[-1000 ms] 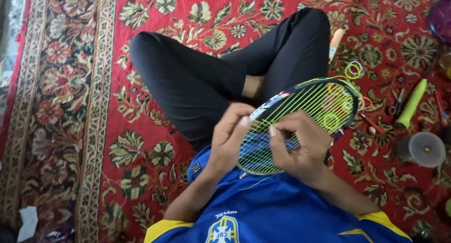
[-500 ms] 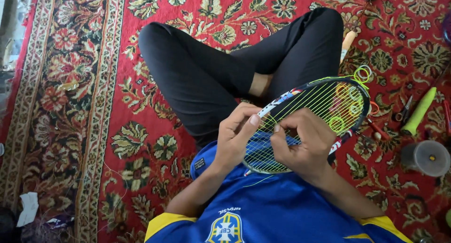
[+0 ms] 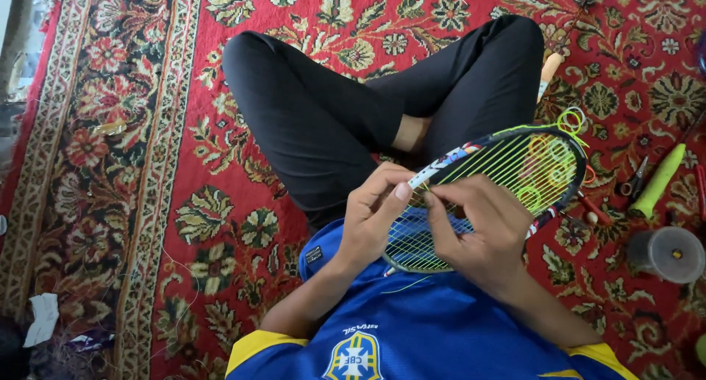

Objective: The person is manually weaving and threading strings through the frame of a badminton racket while sitting on the floor.

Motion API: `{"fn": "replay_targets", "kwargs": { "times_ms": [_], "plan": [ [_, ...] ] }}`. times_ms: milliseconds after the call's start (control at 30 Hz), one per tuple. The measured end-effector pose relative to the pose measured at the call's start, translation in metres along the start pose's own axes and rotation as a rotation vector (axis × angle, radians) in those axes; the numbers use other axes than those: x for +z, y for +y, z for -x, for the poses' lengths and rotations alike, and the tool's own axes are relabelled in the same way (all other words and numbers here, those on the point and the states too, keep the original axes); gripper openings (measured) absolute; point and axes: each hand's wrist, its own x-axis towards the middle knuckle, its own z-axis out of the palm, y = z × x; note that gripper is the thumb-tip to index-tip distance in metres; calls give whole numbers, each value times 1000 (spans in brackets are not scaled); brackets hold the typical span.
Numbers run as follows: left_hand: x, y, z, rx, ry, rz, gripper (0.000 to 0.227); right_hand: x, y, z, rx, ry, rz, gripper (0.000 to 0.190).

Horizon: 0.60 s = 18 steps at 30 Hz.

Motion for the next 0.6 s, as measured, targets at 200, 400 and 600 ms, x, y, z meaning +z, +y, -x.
{"fn": "replay_targets", "kwargs": {
  "times_ms": [200,400,600],
  "plan": [
    [3,22,0,-191,-217,498,49,-31,-35,-16,-13,-230,60,19],
    [-34,5,-111,222,-486,-422,58,-48,-14,18,-201,-297,-270,16],
    [-71,-20,-138,-326,-593,-179,27,-34,45,71,140,59,-731,14]
  ]
}}
